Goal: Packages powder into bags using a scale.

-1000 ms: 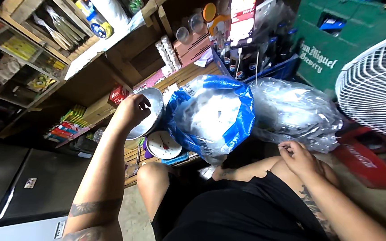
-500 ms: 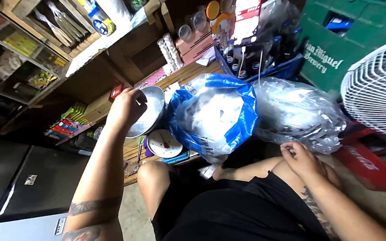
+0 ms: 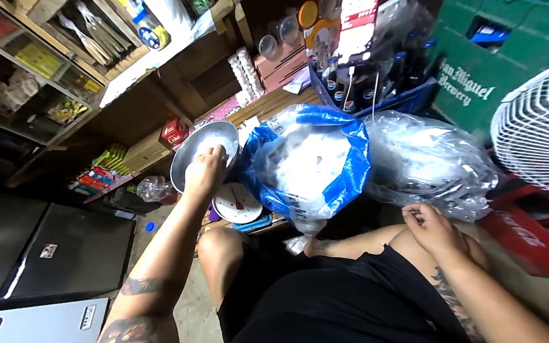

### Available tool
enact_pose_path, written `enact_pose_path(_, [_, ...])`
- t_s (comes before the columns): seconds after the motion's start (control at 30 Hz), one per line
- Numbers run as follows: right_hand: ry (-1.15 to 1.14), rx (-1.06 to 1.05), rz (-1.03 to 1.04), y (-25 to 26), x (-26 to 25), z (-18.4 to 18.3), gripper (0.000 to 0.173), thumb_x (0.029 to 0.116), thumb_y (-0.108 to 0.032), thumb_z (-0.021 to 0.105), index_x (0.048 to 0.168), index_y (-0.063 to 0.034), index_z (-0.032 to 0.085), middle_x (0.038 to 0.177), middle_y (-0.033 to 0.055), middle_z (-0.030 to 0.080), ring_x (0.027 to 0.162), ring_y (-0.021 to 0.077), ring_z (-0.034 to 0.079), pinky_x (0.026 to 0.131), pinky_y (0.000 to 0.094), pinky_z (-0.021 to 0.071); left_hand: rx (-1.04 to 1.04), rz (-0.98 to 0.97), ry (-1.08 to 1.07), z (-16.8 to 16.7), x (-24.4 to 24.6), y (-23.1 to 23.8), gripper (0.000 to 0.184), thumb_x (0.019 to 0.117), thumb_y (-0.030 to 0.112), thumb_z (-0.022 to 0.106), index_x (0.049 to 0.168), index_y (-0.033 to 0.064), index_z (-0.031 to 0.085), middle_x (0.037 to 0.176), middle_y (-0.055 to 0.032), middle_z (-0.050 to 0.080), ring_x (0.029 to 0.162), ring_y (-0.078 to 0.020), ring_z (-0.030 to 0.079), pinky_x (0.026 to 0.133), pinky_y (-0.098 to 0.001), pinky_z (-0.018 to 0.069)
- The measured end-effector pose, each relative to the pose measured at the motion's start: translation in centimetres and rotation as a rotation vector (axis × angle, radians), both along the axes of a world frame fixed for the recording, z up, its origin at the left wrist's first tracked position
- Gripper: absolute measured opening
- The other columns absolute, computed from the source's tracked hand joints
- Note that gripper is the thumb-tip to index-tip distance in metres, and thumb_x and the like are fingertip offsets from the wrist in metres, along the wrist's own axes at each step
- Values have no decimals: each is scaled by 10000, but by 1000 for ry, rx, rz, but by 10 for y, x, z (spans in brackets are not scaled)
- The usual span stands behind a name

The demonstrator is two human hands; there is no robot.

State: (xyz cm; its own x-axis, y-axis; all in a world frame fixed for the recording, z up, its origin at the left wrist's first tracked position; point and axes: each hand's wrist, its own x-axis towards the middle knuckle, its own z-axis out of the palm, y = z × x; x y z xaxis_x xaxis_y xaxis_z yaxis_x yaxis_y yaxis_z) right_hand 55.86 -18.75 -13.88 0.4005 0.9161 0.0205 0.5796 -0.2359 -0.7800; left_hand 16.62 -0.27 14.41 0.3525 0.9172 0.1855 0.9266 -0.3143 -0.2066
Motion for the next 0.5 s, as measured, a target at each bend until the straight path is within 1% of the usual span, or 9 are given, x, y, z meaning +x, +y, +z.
enact_pose_path(0.03, [1,6,-3,0,0,-1,299,1048,-169,504,1203,46,641,1231,297,631,1050,414,658,939,558,504,18,-8,6,4,-4,4,228,1065,163,514,1174,6,638,1111,-254,682,995,-471,688,773,-626,544])
enact_pose_path(0.1, [-2,12,-4,0,0,-1,297,1047,-169,508,1199,47,642,1228,299,633,1054,412,658,942,556,504,68,10,10,20,-16,15,251,1085,157,461,1190,8,634,1141,-264,674,1011,-489,679,782,-651,532])
enact_pose_path(0.2, [3,-1,-7,1,0,0,300,1051,-177,511,1206,43,644,1237,300,631,1067,423,655,947,568,500,172,100,-1,57,-45,33,300,1095,179,434,1258,13,624,1231,-274,656,1085,-512,657,832,-692,511])
enact_pose_path(0.3, [6,-6,11,1,0,0,310,1052,-172,503,1221,53,635,1247,319,620,1077,443,651,955,587,496,255,182,-6,100,-71,38,334,1102,228,430,1269,-2,604,1247,-302,639,1116,-537,637,857,-717,484])
enact_pose_path(0.37, [2,-2,7,1,-1,-2,312,1052,-173,500,1222,52,635,1242,324,620,1075,448,652,952,597,496,302,226,13,125,-90,40,355,1108,263,413,1278,17,604,1242,-297,641,1131,-530,634,866,-722,479])
enact_pose_path(0.43, [2,12,5,1,0,-6,312,1050,-178,501,1215,49,637,1234,324,622,1070,449,651,943,599,496,358,237,23,147,-106,37,346,1103,257,415,1253,14,610,1212,-300,647,1121,-532,635,858,-730,471])
enact_pose_path(0.5, [8,-26,8,0,-3,4,319,1056,-183,495,1228,50,628,1256,321,616,1098,438,645,965,581,491,405,260,21,171,-116,28,371,1107,277,396,1274,21,606,1228,-307,646,1151,-538,623,889,-744,457])
